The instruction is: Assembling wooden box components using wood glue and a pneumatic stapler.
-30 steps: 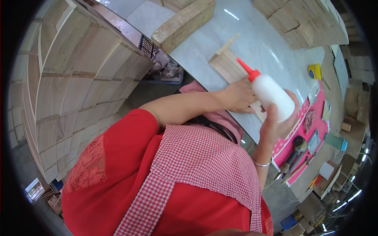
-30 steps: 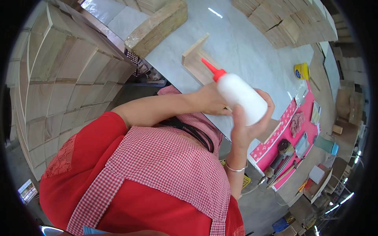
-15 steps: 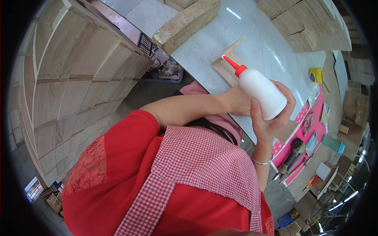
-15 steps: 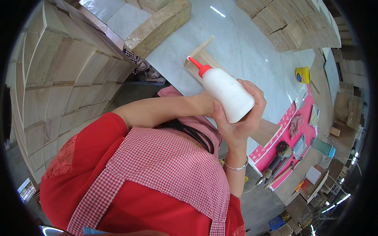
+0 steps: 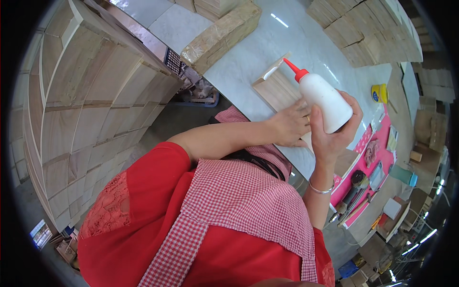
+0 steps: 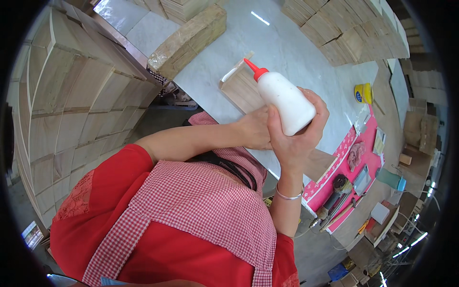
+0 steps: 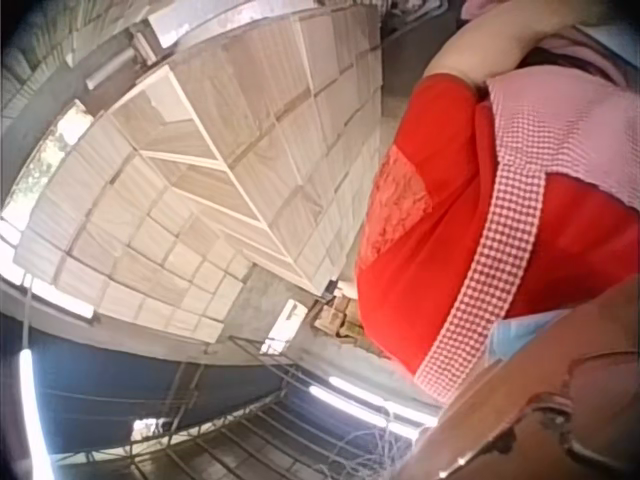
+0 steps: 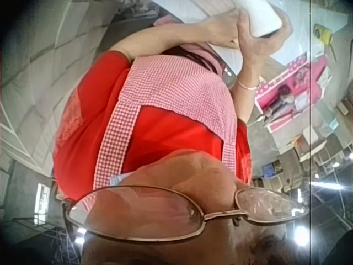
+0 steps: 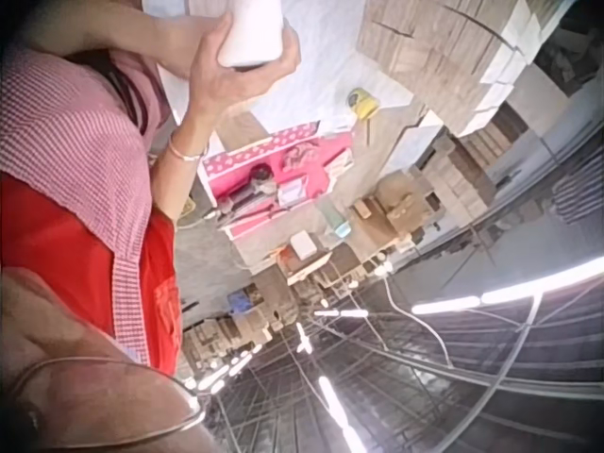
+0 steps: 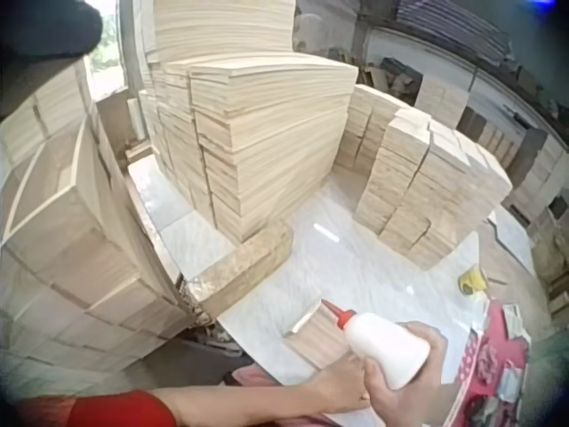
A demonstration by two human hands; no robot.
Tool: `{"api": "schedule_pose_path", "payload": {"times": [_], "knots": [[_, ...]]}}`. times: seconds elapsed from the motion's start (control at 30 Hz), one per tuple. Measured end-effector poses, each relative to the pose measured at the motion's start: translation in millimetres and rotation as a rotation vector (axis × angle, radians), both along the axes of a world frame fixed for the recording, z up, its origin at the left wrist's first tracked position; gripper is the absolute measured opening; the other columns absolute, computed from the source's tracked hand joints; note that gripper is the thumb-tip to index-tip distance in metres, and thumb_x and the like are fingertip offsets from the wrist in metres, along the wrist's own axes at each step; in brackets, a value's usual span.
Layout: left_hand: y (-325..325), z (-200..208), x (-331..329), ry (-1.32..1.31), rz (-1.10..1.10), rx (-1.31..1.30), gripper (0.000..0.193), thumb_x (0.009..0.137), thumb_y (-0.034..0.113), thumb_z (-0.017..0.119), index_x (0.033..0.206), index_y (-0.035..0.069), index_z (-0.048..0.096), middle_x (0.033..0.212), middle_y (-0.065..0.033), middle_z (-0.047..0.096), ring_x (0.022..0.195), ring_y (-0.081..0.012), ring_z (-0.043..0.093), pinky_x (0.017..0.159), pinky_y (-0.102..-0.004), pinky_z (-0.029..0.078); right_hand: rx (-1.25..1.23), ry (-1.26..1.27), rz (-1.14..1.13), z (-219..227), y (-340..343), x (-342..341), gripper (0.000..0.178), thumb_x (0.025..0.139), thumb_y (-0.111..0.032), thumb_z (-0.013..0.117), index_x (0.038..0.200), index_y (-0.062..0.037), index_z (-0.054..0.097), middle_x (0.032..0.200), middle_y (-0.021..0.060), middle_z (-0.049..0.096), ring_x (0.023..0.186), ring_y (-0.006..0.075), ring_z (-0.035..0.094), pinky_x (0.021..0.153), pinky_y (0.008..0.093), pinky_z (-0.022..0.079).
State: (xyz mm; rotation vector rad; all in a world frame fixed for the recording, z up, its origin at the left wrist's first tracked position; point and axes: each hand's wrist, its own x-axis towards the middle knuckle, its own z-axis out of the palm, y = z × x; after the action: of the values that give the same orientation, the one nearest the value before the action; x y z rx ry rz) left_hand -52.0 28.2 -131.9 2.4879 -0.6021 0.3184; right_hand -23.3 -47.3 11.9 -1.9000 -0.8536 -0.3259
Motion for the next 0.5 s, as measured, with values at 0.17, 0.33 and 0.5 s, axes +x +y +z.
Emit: {"api": "schedule_pose_path", "payload": {"times": [0.17, 0.33, 0.5], "knots": [[6.3, 13.6, -5.5, 0.013, 0.009, 0.01, 0.077, 0.09, 0.06, 0.053, 0.145, 0.007, 0.043, 0.151, -0.0138, 0.041, 0.148, -0.0315, 0.021, 0.121, -0.0554, 0.01, 0.035, 0.048, -0.06, -2.4, 3.6, 10.6, 0.058, 0.077, -0.009, 0.082, 0.125, 0.0, 0.05, 0.12, 0.013, 0.056, 0.108, 0.022, 0.058, 0.093, 0.0337, 0.049], [11.3, 21.8, -9.7, 0.054, -0.008, 0.103, 0.076, 0.089, 0.059, 0.054, 0.145, 0.008, 0.044, 0.151, -0.0132, 0.042, 0.147, -0.0313, 0.023, 0.12, -0.0556, 0.012, 0.127, 0.193, -0.169, -2.2, -3.0, 14.7, 0.062, 0.076, -0.012, 0.083, 0.126, 0.0005, 0.048, 0.118, 0.0125, 0.055, 0.106, 0.0238, 0.059, 0.09, 0.0362, 0.051], [21.8, 27.3, -2.6, 0.088, -0.041, 0.206, 0.076, 0.088, 0.056, 0.058, 0.148, 0.013, 0.041, 0.154, -0.0116, 0.039, 0.146, -0.0312, 0.028, 0.119, -0.0565, 0.017, 0.386, 0.305, -0.315, 18.6, -80.7, 9.9, 0.063, 0.083, -0.034, 0.076, 0.127, 0.0015, 0.048, 0.119, 0.0124, 0.055, 0.103, 0.0234, 0.06, 0.087, 0.0375, 0.052]]}}
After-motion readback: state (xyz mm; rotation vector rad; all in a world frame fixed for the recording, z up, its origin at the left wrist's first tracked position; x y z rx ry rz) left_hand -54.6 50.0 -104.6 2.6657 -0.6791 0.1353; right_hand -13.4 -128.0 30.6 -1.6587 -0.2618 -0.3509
